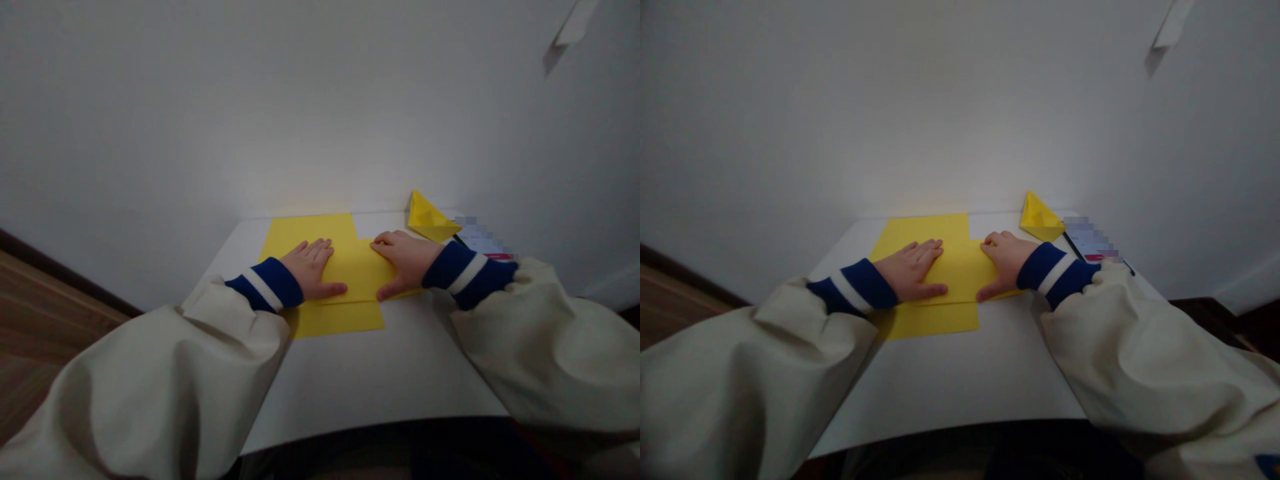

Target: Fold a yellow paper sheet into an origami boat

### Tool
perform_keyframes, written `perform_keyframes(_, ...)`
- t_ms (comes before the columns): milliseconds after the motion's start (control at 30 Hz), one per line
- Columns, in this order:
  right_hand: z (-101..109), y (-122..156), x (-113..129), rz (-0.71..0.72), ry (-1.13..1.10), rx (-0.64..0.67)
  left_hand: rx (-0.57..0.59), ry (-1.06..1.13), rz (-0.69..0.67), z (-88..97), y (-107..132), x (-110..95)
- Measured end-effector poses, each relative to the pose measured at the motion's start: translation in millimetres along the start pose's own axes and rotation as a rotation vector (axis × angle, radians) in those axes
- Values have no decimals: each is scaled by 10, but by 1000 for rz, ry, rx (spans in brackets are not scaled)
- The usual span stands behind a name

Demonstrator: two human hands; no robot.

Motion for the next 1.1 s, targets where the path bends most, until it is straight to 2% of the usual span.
perform_keyframes(267, -25, -6, 11, -26, 11, 27, -188, -30, -58, -13, -14, -93)
perform_keyframes(533, -111, 13, -36, -80, -6, 56, -144, 14, -35, 18, -11, -119)
perform_keyframes(767, -109, 8, -29, -133, 30, 37, -140, -1, -80, 28, -7, -129)
perform_keyframes(933, -111, -8, -21, -29, 1, 29, -125, 34, -137, -7, -35, -124)
perform_keyframes(1100, -79, -15, 37, 49, -30, 123, -122, 58, -132, -46, -73, -101)
Point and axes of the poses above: each hand's wrist, its own y-axis away from the middle knuckle, its own z-axis out of the back of the hand, x = y × z, the point moved 3 cm from there along -y, towards the middle knuckle, and after that the axes turned 2 degrees about -z, right-handed, at the moved point
